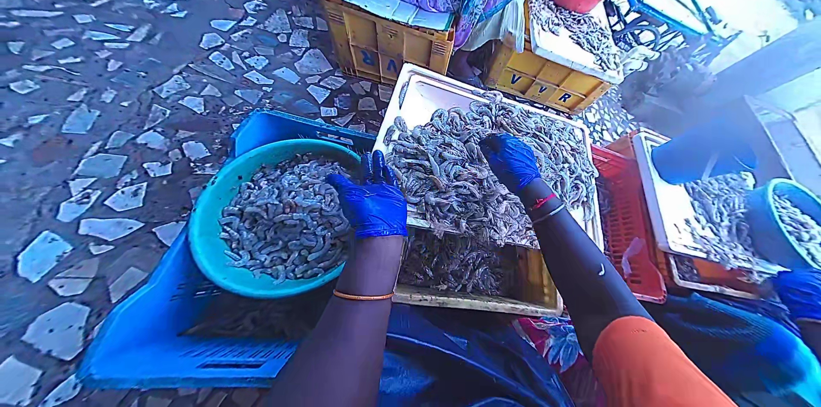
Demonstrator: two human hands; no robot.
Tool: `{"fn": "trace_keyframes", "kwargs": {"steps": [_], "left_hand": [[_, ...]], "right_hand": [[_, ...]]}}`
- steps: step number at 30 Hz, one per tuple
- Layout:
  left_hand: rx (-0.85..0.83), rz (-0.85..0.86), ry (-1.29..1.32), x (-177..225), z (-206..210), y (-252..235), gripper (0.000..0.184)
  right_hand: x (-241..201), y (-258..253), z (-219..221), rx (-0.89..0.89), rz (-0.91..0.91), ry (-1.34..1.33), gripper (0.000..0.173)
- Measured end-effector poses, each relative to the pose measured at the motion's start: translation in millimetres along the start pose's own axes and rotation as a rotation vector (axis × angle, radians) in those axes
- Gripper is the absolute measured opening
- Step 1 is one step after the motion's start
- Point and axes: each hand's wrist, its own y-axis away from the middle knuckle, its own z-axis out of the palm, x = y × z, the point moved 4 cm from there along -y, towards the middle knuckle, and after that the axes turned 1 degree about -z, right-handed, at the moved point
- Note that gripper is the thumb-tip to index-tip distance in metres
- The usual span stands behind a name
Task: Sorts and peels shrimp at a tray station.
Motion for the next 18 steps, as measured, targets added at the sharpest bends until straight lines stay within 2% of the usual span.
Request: {"fn": "trace_keyframes", "kwargs": {"steps": [1, 3, 6, 8, 11, 13, 15, 17, 18], "left_hand": [[-0.03, 0.01, -0.043, -5, 5, 1, 0.068], [-0.062, 0.04, -0.1, -11, 11, 3, 0.066], [-0.08, 0.087, -0.181, -10, 16, 6, 0.053], [-0.104, 0.048, -0.272, -11, 18, 7, 0.043], [-0.131, -0.121, -0.432, -28, 16, 11, 0.041], [-0.22, -0.193, -0.637, -43, 16, 18, 0.04], [-0.451, -0.065, -1.013, -53, 19, 28, 0.037], [-0.704, 0.28, -1.505, -63, 22, 37, 0.045], [-0.789, 0.448, -1.659, -70, 22, 42, 0.052]], "right_hand": [[7, -21, -2, 0.029, 0.081, 0.083, 0.032], [14, -46, 12, -0.032, 0.183, 0.181, 0.035], [15, -48, 35, -0.113, 0.227, 0.167, 0.041], [12, -36, 39, -0.148, 0.199, 0.148, 0.04], [16, -11, 46, -0.172, 0.094, 0.164, 0.034], [18, 9, 40, -0.131, 0.011, 0.158, 0.029], [20, 29, 24, -0.029, -0.047, 0.135, 0.029], [15, 52, 2, 0.088, -0.079, 0.065, 0.034], [10, 66, -6, 0.096, -0.084, 0.011, 0.035]]}}
